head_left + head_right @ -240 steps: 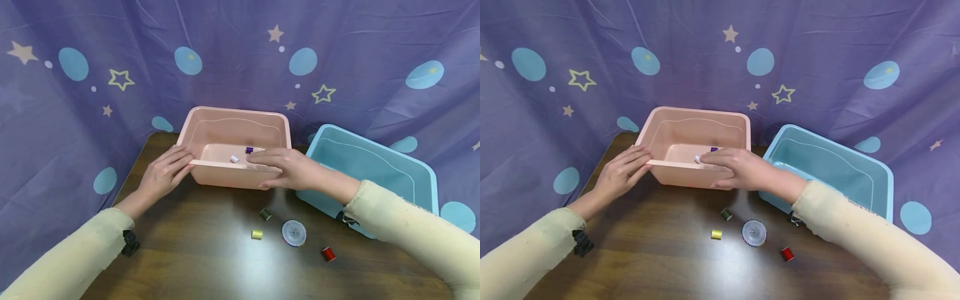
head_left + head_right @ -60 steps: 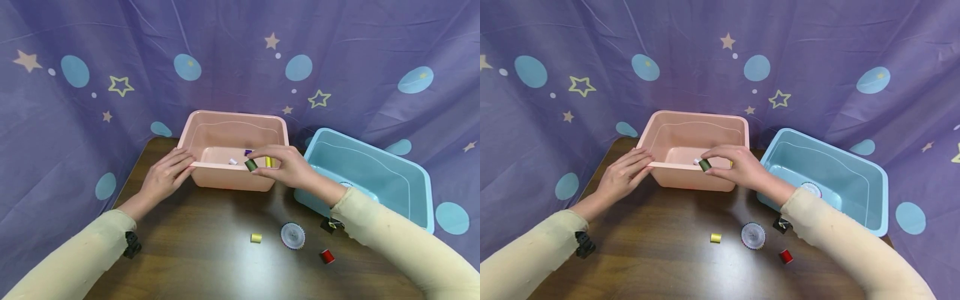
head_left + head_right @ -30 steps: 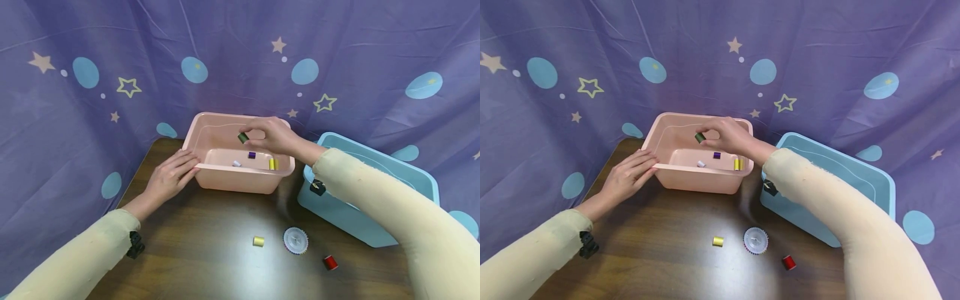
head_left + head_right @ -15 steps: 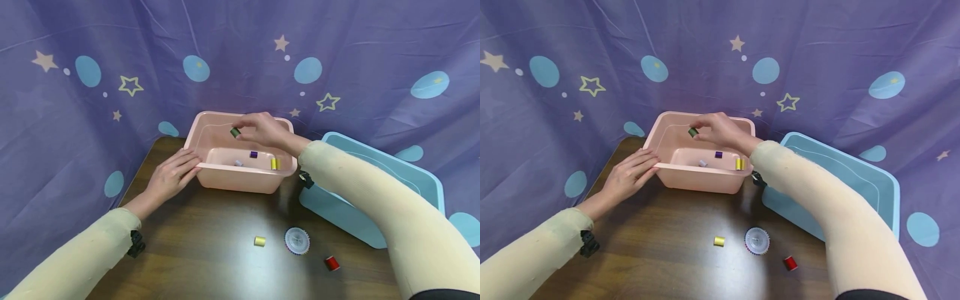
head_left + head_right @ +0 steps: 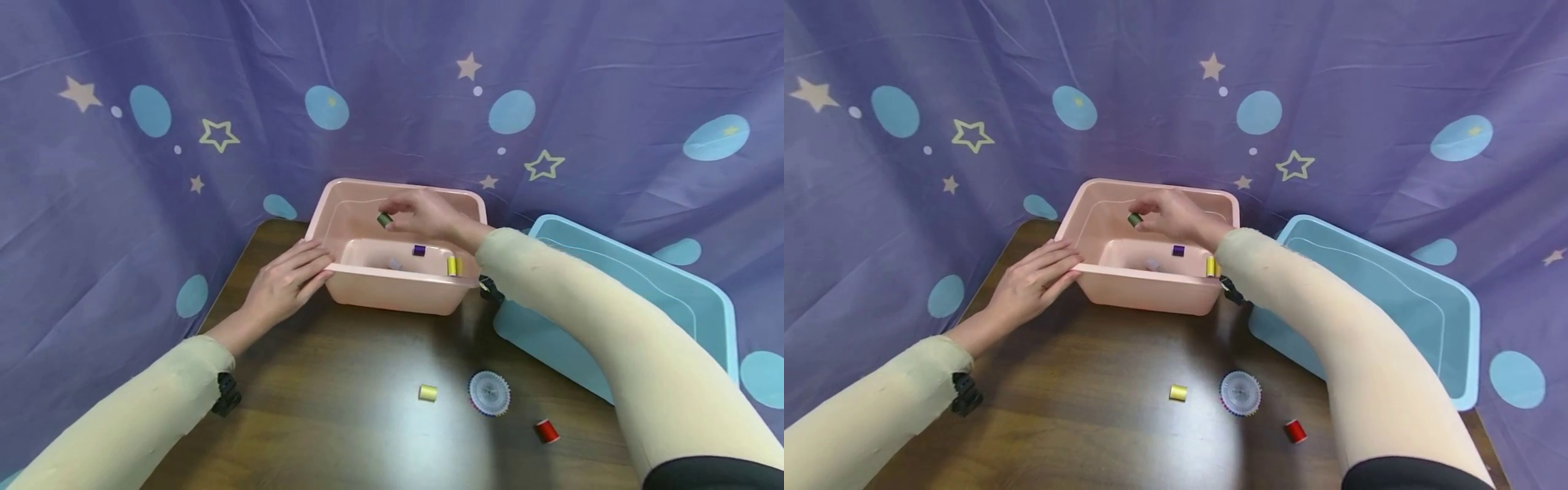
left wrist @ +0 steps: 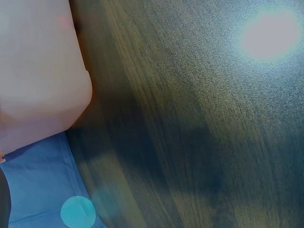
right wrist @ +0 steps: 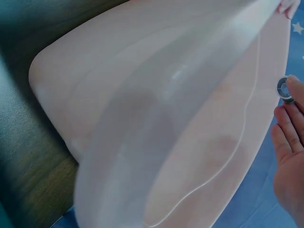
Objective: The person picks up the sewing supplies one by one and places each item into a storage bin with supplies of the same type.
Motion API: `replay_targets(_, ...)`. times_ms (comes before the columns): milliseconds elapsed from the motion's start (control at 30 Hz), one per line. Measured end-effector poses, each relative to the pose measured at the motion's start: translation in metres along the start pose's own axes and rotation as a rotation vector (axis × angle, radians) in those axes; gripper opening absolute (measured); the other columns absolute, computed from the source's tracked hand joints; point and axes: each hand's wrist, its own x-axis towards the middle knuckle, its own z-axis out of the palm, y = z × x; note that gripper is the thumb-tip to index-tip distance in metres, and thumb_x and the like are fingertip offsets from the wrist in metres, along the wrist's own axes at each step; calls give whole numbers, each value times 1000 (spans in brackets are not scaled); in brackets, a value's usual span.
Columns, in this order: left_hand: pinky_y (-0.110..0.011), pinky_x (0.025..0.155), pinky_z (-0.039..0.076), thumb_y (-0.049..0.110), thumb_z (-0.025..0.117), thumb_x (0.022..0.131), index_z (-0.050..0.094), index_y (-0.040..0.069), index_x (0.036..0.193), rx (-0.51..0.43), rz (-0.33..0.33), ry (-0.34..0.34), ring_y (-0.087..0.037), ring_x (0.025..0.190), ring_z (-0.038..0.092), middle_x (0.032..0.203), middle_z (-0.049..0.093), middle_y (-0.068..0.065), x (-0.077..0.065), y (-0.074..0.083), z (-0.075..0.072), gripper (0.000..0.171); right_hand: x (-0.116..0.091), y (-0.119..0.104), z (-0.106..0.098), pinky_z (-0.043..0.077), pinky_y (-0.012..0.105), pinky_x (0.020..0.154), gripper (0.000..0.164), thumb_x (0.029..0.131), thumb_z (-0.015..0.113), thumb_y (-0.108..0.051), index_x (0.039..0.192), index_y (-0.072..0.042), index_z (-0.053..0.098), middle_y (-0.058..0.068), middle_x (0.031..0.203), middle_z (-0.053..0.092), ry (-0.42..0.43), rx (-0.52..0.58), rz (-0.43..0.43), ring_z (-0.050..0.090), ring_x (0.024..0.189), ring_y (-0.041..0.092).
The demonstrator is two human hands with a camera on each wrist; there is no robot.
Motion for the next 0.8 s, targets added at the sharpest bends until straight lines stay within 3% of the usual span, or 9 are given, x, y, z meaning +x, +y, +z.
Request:
replay_targets(167,-47,125,42,24,76,101,79,5,125,3,5,-1,-38,127,68,127,77,-14,0,0,0,31,7,5,6,57,40,106,34,103,76,-18,136,-10,73,4,129,76,-29,-15,-11,69,119,22)
replay_targets(433,-40,128,37,25,76,100,79,4,125,2,8,0,-38,127,68,127,77,-15,0,0,1,32,15,13,13,55,42,111,30,99,79,-12,129,-7,75,6,128,75,-55,-28,-25,67,128,28)
replay_targets(567,-39,129,35,25,75,101,78,4,126,3,4,-17,-37,129,67,128,76,-15,0,0,1,32,18,18,15,56,40,109,28,99,79,-11,127,-10,76,3,124,76,-64,-65,-16,68,124,24)
replay_targets(800,-54,120,47,20,80,96,78,4,126,11,-6,-26,-37,129,67,128,76,-15,0,0,0,34,20,24,14,54,40,112,40,100,74,-11,139,-8,70,9,140,70,-78,-115,32,66,129,24)
